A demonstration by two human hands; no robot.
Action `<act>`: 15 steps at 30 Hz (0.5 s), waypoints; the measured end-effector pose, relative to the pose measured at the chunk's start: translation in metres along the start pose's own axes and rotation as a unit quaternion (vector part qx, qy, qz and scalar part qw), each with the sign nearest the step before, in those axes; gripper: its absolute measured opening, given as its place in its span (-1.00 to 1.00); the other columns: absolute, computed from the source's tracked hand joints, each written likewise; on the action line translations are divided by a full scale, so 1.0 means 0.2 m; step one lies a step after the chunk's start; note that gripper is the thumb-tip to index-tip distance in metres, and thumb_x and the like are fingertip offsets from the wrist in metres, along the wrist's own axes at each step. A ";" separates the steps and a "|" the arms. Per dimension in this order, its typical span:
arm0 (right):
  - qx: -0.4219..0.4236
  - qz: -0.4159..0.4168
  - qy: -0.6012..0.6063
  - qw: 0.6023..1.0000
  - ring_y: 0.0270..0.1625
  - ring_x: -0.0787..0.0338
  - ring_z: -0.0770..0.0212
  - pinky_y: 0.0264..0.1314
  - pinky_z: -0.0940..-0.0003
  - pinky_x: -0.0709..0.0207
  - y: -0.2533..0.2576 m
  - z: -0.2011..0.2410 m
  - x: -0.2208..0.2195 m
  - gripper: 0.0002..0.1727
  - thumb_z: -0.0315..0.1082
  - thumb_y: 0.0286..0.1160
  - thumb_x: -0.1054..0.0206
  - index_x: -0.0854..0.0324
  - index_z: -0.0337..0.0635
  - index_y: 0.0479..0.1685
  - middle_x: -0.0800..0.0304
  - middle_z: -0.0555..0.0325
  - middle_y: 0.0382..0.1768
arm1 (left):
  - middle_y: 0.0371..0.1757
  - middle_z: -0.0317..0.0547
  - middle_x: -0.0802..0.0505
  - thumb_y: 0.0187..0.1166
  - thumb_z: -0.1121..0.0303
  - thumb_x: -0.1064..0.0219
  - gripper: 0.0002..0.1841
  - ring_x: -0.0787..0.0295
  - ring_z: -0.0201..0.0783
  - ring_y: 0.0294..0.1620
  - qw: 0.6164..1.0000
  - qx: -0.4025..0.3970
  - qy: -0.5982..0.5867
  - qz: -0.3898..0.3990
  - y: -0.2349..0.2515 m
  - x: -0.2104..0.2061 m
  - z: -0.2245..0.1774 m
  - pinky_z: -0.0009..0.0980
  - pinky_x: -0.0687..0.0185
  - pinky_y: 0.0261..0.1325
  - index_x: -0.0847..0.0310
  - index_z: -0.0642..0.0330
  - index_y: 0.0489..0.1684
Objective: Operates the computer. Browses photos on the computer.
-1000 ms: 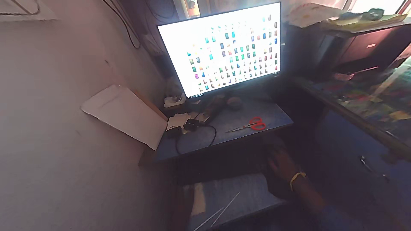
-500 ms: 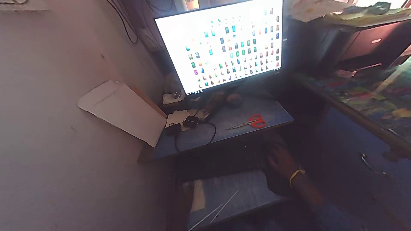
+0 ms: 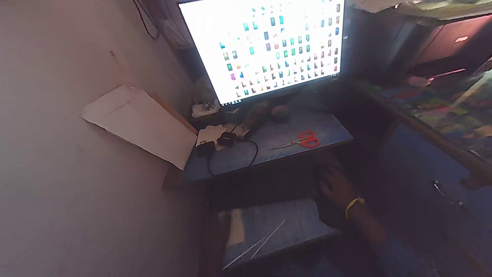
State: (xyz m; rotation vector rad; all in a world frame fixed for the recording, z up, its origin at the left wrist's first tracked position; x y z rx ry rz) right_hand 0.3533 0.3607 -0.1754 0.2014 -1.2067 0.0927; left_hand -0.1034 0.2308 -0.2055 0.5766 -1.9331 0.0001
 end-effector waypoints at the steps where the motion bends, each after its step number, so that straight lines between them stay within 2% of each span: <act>1: 0.003 0.000 0.005 1.000 0.77 -0.35 -0.07 0.79 -0.04 -0.24 0.00 0.01 0.01 -0.40 0.02 0.65 -0.17 -0.48 0.12 0.67 -0.38 -0.03 0.72 | 0.72 0.32 -0.44 0.70 -0.05 -0.21 -0.28 -0.37 0.24 0.73 1.000 0.001 -0.001 0.000 0.00 0.00 0.00 0.16 -0.30 0.70 -0.34 0.30 0.71; 4: 0.003 0.006 0.012 1.000 0.76 -0.36 -0.06 0.79 -0.02 -0.26 0.00 0.01 0.01 -0.41 -0.01 0.63 -0.21 -0.50 0.06 0.65 -0.38 -0.04 0.72 | 0.76 0.28 -0.39 0.70 -0.07 -0.18 -0.28 -0.31 0.18 0.77 1.000 -0.010 0.003 -0.001 0.00 0.01 -0.01 0.11 -0.27 0.75 -0.33 0.28 0.72; 8: 0.002 0.010 0.003 1.000 0.77 -0.34 -0.03 0.80 -0.01 -0.24 0.01 0.00 -0.01 -0.41 0.03 0.66 -0.16 -0.50 0.08 0.65 -0.38 0.01 0.73 | 0.73 0.32 -0.41 0.71 -0.01 -0.20 -0.29 -0.31 0.22 0.76 0.999 0.021 -0.002 0.035 0.01 0.01 -0.01 0.14 -0.25 0.74 -0.31 0.33 0.71; 11: 0.005 -0.003 0.008 1.000 0.77 -0.35 -0.05 0.80 -0.03 -0.23 0.01 0.00 -0.01 -0.40 0.03 0.65 -0.16 -0.51 0.05 0.64 -0.39 0.00 0.72 | 0.75 0.31 -0.39 0.70 -0.04 -0.22 -0.28 -0.29 0.20 0.78 0.999 0.022 0.003 0.031 0.01 0.00 -0.01 0.14 -0.21 0.76 -0.30 0.28 0.74; 13: 0.001 0.003 0.008 1.000 0.78 -0.34 -0.04 0.81 -0.03 -0.22 0.00 0.00 0.00 -0.39 0.03 0.66 -0.17 -0.49 0.04 0.66 -0.37 0.00 0.73 | 0.72 0.29 -0.43 0.70 -0.06 -0.21 -0.29 -0.34 0.19 0.75 0.999 0.021 0.013 0.026 0.01 0.00 0.00 0.15 -0.27 0.73 -0.35 0.27 0.70; 15: -0.008 0.019 0.010 1.000 0.79 -0.32 -0.04 0.81 -0.01 -0.20 0.00 0.02 0.01 -0.39 -0.01 0.65 -0.18 -0.47 0.03 0.67 -0.33 -0.01 0.75 | 0.78 0.20 -0.37 0.66 -0.06 -0.22 -0.31 -0.31 0.15 0.77 1.000 0.010 0.012 0.016 0.02 -0.01 0.01 0.11 -0.30 0.73 -0.41 0.24 0.66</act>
Point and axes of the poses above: each hand's wrist, its own y-axis towards the middle knuckle, its own x-axis out of the back of the hand, z = x × y, the point moved 8 cm from there along y, towards the middle knuckle
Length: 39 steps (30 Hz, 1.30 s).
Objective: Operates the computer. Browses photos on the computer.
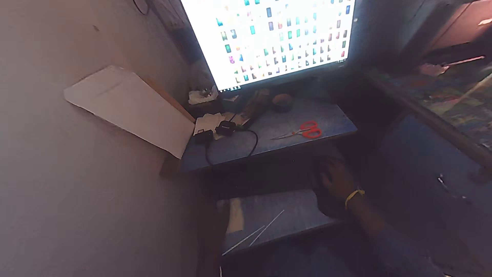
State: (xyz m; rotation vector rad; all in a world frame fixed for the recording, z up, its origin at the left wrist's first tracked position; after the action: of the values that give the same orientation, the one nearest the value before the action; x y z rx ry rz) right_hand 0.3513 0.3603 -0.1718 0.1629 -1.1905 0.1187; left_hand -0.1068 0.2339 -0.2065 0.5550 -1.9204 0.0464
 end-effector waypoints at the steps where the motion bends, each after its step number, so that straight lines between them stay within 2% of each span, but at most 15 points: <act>1: -0.001 0.005 0.001 1.000 0.79 -0.31 -0.05 0.81 -0.02 -0.20 0.00 0.00 0.00 -0.40 -0.03 0.65 -0.18 -0.47 0.02 0.67 -0.32 -0.02 0.76 | 0.80 0.17 -0.35 0.65 -0.07 -0.22 -0.32 -0.30 0.14 0.78 1.000 -0.009 -0.003 -0.005 0.00 0.00 0.00 0.10 -0.31 0.72 -0.43 0.22 0.65; 3: 0.010 -0.006 -0.005 1.000 0.78 -0.33 -0.06 0.80 -0.04 -0.21 0.00 0.00 0.00 -0.40 -0.01 0.64 -0.15 -0.49 0.03 0.66 -0.37 -0.03 0.73 | 0.82 0.15 -0.31 0.67 -0.09 -0.17 -0.29 -0.24 0.12 0.81 1.000 -0.021 0.002 -0.007 0.00 -0.01 0.01 0.09 -0.26 0.76 -0.37 0.19 0.71; 5: 0.014 -0.010 -0.014 1.000 0.77 -0.35 -0.04 0.80 -0.04 -0.23 0.01 0.00 -0.01 -0.40 0.01 0.65 -0.12 -0.49 0.06 0.66 -0.40 0.00 0.71 | 0.81 0.17 -0.33 0.69 -0.12 -0.13 -0.28 -0.25 0.12 0.81 1.000 -0.023 0.013 -0.009 0.00 -0.02 0.02 0.10 -0.27 0.75 -0.34 0.20 0.73; 10: 0.013 -0.013 -0.021 1.000 0.76 -0.35 -0.07 0.80 -0.08 -0.22 0.02 -0.01 -0.02 -0.39 0.04 0.65 -0.12 -0.50 0.04 0.65 -0.43 -0.02 0.69 | 0.73 0.26 -0.43 0.71 -0.09 -0.16 -0.30 -0.33 0.17 0.76 1.000 -0.012 0.020 0.000 0.00 -0.02 0.01 0.12 -0.29 0.73 -0.38 0.26 0.68; 12: 0.023 -0.031 -0.025 0.999 0.74 -0.39 -0.06 0.78 -0.06 -0.24 0.03 -0.02 -0.03 -0.39 0.06 0.63 -0.11 -0.54 0.03 0.62 -0.46 -0.02 0.67 | 0.76 0.26 -0.38 0.70 -0.11 -0.14 -0.27 -0.27 0.16 0.80 1.000 -0.021 0.016 -0.010 0.00 -0.02 0.01 0.10 -0.23 0.77 -0.34 0.25 0.72; 17: 0.030 -0.039 -0.016 0.999 0.74 -0.40 -0.02 0.77 -0.03 -0.27 0.02 -0.01 -0.01 -0.40 0.07 0.64 -0.11 -0.54 0.08 0.61 -0.45 0.01 0.68 | 0.79 0.22 -0.35 0.67 -0.18 -0.09 -0.25 -0.20 0.16 0.83 1.000 -0.023 0.016 -0.013 0.02 -0.02 0.03 0.10 -0.15 0.81 -0.38 0.20 0.70; 22: 0.030 -0.048 -0.022 0.998 0.74 -0.40 -0.03 0.77 -0.03 -0.28 0.03 -0.01 -0.01 -0.39 0.05 0.65 -0.10 -0.50 0.09 0.66 -0.45 0.01 0.68 | 0.81 0.24 -0.31 0.63 -0.12 -0.15 -0.25 -0.15 0.19 0.84 1.000 -0.017 0.012 -0.001 0.05 0.00 0.00 0.12 -0.11 0.82 -0.35 0.22 0.71; 25: 0.027 -0.053 -0.038 0.997 0.75 -0.39 -0.03 0.77 -0.05 -0.27 0.03 -0.02 -0.02 -0.39 0.06 0.66 -0.07 -0.51 0.10 0.65 -0.46 0.03 0.68 | 0.79 0.23 -0.35 0.60 -0.03 -0.29 -0.27 -0.23 0.17 0.81 1.000 0.005 0.017 0.012 0.06 0.03 -0.04 0.14 -0.22 0.77 -0.36 0.19 0.72; 29: -0.002 -0.040 -0.034 0.999 0.72 -0.43 -0.07 0.71 -0.08 -0.34 0.03 -0.03 -0.03 -0.39 0.07 0.65 -0.10 -0.49 0.14 0.67 -0.45 -0.04 0.68 | 0.81 0.23 -0.31 0.59 -0.06 -0.24 -0.28 -0.22 0.17 0.81 1.000 -0.009 0.028 -0.008 0.05 0.02 -0.02 0.11 -0.23 0.77 -0.39 0.19 0.69; 31: -0.018 -0.021 -0.031 0.999 0.72 -0.42 -0.11 0.71 -0.11 -0.32 0.03 -0.02 -0.02 -0.37 0.05 0.66 -0.10 -0.45 0.11 0.70 -0.42 -0.07 0.69 | 0.81 0.26 -0.30 0.60 -0.05 -0.26 -0.27 -0.24 0.19 0.80 0.999 0.005 0.038 0.010 0.05 0.03 -0.04 0.11 -0.26 0.75 -0.36 0.22 0.70; 34: -0.002 -0.022 -0.034 0.999 0.70 -0.44 -0.11 0.73 -0.11 -0.31 0.04 -0.01 -0.01 -0.38 0.06 0.68 -0.06 -0.49 0.04 0.66 -0.47 -0.08 0.66 | 0.70 0.31 -0.45 0.54 -0.01 -0.38 -0.26 -0.39 0.21 0.71 0.999 0.029 0.042 0.019 0.06 0.06 -0.06 0.17 -0.37 0.67 -0.42 0.28 0.64; 36: 0.009 -0.037 -0.019 0.999 0.66 -0.49 -0.12 0.70 -0.11 -0.35 0.03 0.01 0.01 -0.41 0.03 0.64 -0.11 -0.56 0.02 0.60 -0.53 -0.09 0.61 | 0.59 0.32 -0.57 0.52 -0.01 -0.41 -0.29 -0.50 0.22 0.62 0.998 0.025 0.048 0.014 0.06 0.06 -0.06 0.20 -0.44 0.60 -0.47 0.25 0.60; 39: 0.014 -0.033 -0.021 0.999 0.68 -0.48 -0.09 0.72 -0.08 -0.33 0.03 0.01 0.01 -0.42 0.03 0.63 -0.15 -0.55 0.05 0.60 -0.53 -0.04 0.62 | 0.55 0.28 -0.62 0.50 -0.03 -0.41 -0.30 -0.56 0.18 0.57 0.998 0.016 0.060 0.008 0.06 0.08 -0.07 0.20 -0.50 0.54 -0.50 0.22 0.58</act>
State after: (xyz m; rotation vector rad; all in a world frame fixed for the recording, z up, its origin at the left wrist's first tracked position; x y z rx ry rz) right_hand 0.3492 0.3659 -0.1679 0.2305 -1.2252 0.0745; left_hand -0.1040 0.2441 -0.1843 0.5448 -1.8093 0.1182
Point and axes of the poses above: each hand's wrist, its own y-axis towards the middle knuckle, its own x-axis out of the back of the hand, z = x × y, the point moved 8 cm from there along y, towards the middle knuckle
